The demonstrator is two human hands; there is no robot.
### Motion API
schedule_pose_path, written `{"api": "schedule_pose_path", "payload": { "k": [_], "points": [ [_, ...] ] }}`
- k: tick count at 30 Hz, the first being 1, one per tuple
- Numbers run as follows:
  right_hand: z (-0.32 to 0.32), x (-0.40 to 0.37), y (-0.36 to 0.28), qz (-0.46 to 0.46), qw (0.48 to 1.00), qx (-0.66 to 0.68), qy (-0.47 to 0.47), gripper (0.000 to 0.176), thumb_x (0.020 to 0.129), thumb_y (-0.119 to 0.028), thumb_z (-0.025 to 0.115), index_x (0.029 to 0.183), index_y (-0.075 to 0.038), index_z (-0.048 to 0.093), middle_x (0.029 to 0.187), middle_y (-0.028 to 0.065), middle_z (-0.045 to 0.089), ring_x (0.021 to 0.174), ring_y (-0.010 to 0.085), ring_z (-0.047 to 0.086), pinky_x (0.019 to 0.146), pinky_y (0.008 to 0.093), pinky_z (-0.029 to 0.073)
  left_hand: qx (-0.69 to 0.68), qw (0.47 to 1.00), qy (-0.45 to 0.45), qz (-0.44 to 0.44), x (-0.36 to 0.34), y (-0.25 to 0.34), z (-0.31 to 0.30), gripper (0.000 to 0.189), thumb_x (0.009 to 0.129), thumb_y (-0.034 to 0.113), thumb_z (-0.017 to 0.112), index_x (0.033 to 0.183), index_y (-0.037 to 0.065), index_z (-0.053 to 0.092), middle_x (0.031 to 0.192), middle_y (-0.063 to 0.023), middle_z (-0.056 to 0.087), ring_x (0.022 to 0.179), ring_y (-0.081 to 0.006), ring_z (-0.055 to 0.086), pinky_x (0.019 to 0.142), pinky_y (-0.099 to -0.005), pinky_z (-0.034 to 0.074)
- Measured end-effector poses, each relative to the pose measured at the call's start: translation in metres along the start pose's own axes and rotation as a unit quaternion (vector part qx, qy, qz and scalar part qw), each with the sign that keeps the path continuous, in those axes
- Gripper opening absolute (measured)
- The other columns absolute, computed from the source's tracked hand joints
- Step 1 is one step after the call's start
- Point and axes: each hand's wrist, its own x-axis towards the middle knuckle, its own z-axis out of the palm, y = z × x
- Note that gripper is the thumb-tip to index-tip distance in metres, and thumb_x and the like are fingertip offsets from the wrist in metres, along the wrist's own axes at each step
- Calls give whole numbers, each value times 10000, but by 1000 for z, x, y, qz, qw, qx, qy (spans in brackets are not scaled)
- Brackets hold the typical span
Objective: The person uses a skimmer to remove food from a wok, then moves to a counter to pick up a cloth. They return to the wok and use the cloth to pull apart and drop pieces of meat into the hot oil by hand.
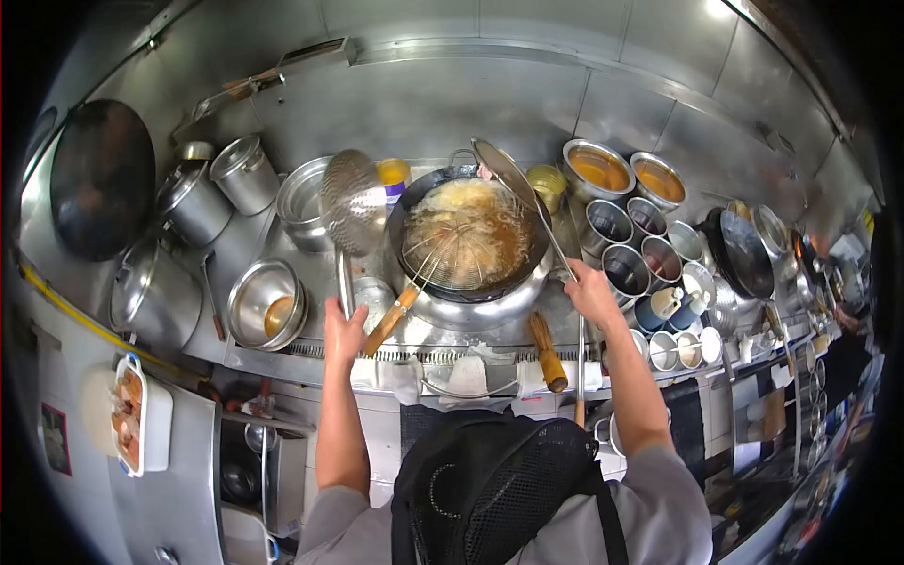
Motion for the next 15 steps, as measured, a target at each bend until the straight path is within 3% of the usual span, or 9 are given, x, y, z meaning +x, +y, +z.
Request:
{"api": "schedule_pose_path", "payload": {
  "k": [7, 9, 10, 12, 15],
  "points": [
    [5, -32, -5, -71, 997, -12, 4, 417, 819, -44, 551, 1231, 0, 593, 1096, 283, 635, 1033, 441, 609, 913, 439, 484, -76, 991, -105, -15, 71, 56, 77, 552, 846, 194, 659, 1231, -111, 408, 828, -159, 612, 561, -182, 570, 505, -344, 469],
    [12, -38, -8, -58, 998, 3, -7, 408, 825, -39, 558, 1230, -4, 596, 1108, 278, 634, 1034, 436, 613, 921, 435, 484, -84, 985, -146, -36, 79, 67, 104, 409, 828, 164, 688, 1089, -66, 473, 749, -86, 578, 522, -138, 531, 445, -316, 418],
    [17, -37, -6, -56, 998, 15, -11, 412, 827, -38, 558, 1236, -8, 593, 1108, 276, 636, 1037, 434, 613, 921, 432, 485, -86, 985, -143, -38, 82, 66, 115, 409, 828, 164, 688, 1089, -66, 473, 749, -86, 578, 522, -138, 531, 445, -316, 418],
    [26, -31, 0, -63, 998, -5, -9, 439, 823, -27, 548, 1261, -19, 576, 1084, 280, 640, 1014, 438, 618, 893, 450, 494, -55, 971, -230, -39, 85, 66, 132, 613, 804, 160, 680, 1207, -183, 371, 858, -211, 625, 549, -193, 580, 494, -348, 471],
    [38, -21, 12, -75, 997, -27, 24, 467, 810, -12, 531, 1276, -21, 561, 1056, 287, 642, 973, 447, 622, 860, 479, 497, 42, 977, -206, -36, 72, 73, 142, 570, 803, 136, 668, 1187, -172, 382, 881, -238, 633, 567, -217, 623, 513, -365, 498]
  ]
}}
